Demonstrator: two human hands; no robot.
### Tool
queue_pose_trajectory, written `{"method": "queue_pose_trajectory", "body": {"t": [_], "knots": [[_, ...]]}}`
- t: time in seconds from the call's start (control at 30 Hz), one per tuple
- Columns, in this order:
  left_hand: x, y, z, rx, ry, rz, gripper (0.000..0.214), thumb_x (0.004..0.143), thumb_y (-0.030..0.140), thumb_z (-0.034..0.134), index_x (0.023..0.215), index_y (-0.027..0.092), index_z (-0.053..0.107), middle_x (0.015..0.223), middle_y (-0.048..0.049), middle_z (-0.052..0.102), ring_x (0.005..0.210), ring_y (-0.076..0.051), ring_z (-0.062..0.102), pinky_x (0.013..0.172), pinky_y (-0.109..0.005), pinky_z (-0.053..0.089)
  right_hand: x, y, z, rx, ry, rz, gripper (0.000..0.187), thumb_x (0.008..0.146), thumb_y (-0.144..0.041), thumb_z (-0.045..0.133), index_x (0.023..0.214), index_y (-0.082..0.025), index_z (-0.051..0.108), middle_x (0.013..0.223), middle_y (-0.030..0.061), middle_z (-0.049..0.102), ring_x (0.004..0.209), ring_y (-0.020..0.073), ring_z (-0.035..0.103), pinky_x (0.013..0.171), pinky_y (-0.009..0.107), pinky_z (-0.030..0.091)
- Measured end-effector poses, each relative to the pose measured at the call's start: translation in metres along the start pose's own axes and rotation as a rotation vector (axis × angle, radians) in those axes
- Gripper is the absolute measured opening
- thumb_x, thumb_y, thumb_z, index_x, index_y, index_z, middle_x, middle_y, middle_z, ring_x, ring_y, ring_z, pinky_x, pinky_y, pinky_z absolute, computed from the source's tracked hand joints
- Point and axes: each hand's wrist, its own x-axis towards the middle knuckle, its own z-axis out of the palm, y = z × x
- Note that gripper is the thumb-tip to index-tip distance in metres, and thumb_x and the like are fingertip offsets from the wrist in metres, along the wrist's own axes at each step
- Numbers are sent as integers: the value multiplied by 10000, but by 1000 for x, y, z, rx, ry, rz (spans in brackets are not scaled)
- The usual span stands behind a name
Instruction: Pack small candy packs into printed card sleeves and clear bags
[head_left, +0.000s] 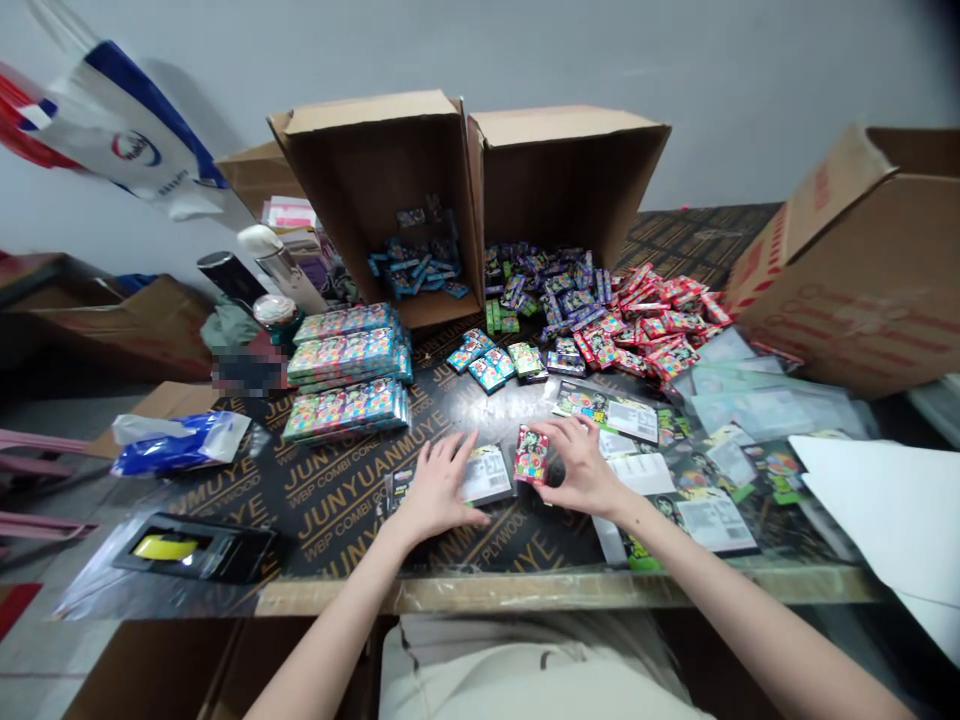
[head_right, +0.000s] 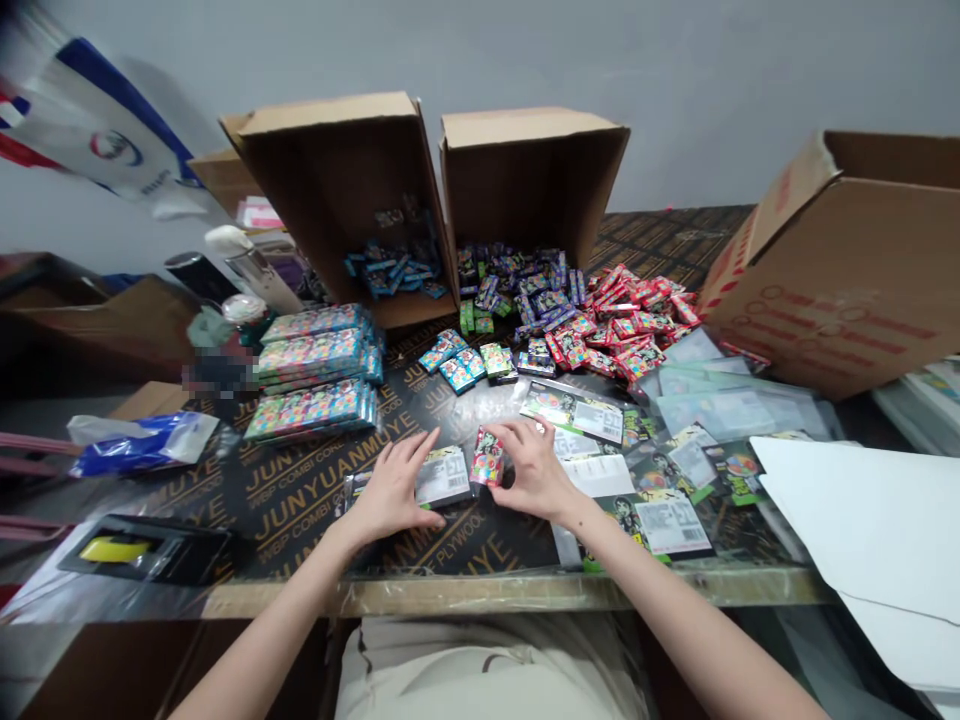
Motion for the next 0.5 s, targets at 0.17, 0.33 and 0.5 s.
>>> {"method": "queue_pose_trajectory", "body": {"t": [0.17, 0.33, 0.5], "knots": [[-11, -15, -2, 175, -36, 89, 1071, 540, 291, 731, 1409, 223, 109, 1191, -98, 496, 1093, -277, 452, 972, -446, 312, -4, 8, 14, 80, -103, -12, 682, 583, -330, 648, 1217, -221, 420, 1127, 82, 545, 1061, 275, 477, 1011, 470, 137], [-13, -6, -4, 69, -81, 119, 1062, 544, 268, 731, 1406, 229, 111, 1222, -86, 486, 1133, -273, 437, 1006, -443, 289, -1, 10, 9, 229, -203, -92, 804, 582, -357, 700, 1289, -228, 341, 1251, 88, 483, 1147, 266, 435, 1018, 441, 182], [-11, -11, -4, 32, 16, 12, 1067, 545, 278, 733, 1403, 246, 100, 1232, -91, 474, 1138, -281, 447, 980, -456, 315, -1, 5, 9, 235, -116, 0, 902, 663, -457, 679, 1383, -224, 188, 1191, 113, 537, 1169, 275, 432, 1005, 463, 205]]}}
